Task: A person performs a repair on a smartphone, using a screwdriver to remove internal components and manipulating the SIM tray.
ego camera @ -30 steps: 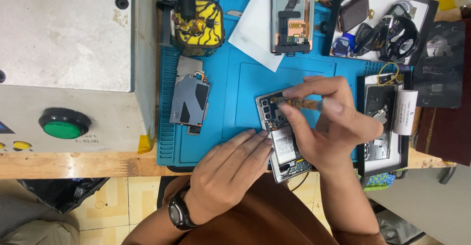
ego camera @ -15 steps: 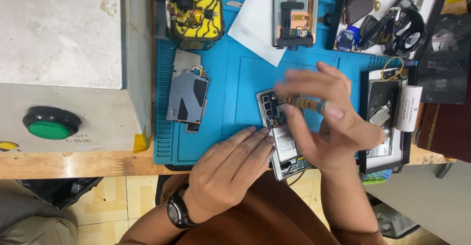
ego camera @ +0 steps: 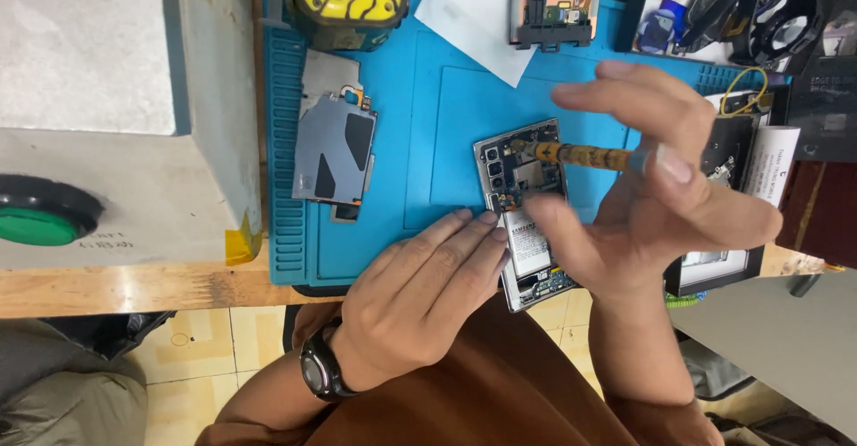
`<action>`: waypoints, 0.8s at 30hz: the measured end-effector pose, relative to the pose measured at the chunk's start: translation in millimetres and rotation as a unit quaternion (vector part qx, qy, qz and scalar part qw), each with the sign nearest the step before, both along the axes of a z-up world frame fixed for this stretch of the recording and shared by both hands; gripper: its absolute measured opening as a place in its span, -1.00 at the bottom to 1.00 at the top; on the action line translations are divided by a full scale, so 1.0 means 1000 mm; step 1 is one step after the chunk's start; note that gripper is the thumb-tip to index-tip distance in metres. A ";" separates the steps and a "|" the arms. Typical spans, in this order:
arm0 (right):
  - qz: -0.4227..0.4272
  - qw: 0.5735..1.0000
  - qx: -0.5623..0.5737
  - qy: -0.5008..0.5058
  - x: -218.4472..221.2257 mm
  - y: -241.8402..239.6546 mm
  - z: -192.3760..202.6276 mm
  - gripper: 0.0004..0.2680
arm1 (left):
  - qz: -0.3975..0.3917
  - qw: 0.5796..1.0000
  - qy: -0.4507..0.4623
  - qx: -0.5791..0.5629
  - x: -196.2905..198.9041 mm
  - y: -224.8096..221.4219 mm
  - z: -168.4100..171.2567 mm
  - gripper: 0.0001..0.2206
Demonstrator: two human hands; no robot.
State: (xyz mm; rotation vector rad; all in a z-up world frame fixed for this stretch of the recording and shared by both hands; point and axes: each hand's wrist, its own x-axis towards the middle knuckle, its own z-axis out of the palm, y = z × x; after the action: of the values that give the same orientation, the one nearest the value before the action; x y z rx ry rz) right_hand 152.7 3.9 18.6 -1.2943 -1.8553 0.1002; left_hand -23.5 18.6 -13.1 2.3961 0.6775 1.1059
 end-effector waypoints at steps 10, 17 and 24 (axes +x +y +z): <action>-0.053 0.996 -0.061 -0.031 0.026 -0.010 0.015 -0.45 | -0.013 1.000 0.007 -0.008 -0.001 0.000 -0.003 -0.89; -0.070 0.996 0.009 -0.054 -0.006 -0.005 0.002 -0.61 | -0.003 1.000 0.000 -0.006 0.000 0.000 -0.002 -0.90; -0.092 0.995 -0.028 0.005 -0.013 -0.008 0.002 -0.59 | -0.009 1.000 0.004 -0.005 -0.001 -0.002 -0.003 -0.90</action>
State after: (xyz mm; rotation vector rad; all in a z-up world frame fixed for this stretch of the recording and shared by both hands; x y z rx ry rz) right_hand 139.2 -4.3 20.2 -1.4934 -1.7275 0.0607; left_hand -24.2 16.5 -16.4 2.3961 0.6604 1.0828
